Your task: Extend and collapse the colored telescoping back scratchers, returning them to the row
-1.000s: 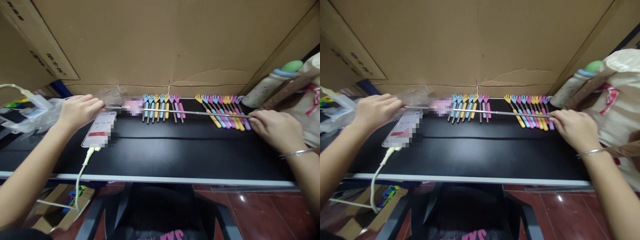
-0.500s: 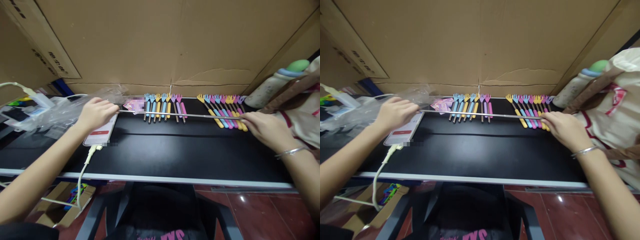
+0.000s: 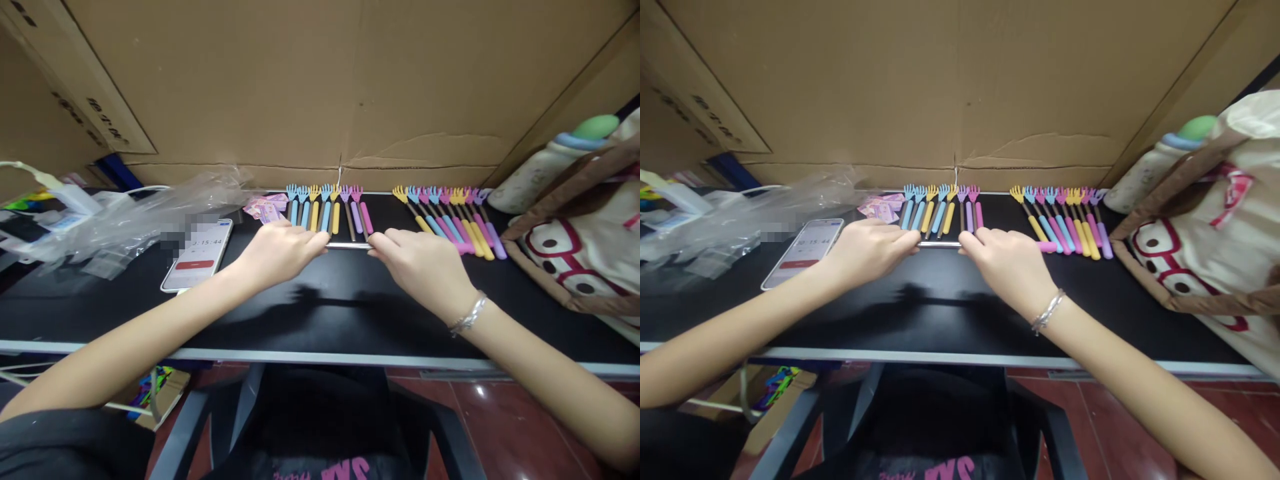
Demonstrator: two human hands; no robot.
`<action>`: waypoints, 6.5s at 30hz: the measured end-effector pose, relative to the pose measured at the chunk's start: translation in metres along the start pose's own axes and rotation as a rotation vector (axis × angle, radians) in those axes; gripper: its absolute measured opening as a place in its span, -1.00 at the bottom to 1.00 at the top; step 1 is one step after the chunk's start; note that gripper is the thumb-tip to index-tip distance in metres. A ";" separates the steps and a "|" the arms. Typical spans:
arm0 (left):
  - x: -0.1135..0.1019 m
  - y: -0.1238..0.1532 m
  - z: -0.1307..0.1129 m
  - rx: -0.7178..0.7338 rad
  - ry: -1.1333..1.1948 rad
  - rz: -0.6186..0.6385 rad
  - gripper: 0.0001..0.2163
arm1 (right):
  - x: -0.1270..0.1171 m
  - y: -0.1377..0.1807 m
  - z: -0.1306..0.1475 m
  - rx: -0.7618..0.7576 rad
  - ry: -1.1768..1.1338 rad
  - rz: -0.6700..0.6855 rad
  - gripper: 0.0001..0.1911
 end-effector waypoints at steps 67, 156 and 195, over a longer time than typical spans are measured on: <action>-0.027 0.199 0.221 -0.965 0.341 0.019 -0.78 | 0.040 0.185 -0.242 1.075 -0.529 0.290 -0.60; 0.070 0.075 0.035 -0.512 0.757 0.614 -0.65 | 0.074 0.078 -0.057 0.303 -0.608 0.331 -0.62; 0.065 0.093 0.049 -0.499 0.596 0.614 -0.56 | 0.071 0.093 -0.066 0.275 -0.611 0.403 -0.72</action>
Point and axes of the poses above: each hand's wrist, its own y-axis away from the middle knuckle, its own x-axis out of the palm, z = x × y, the point moved 10 cm from there along -y, towards the middle knuckle, and after that the axes turned 9 degrees about -z, right-handed, at the moved point
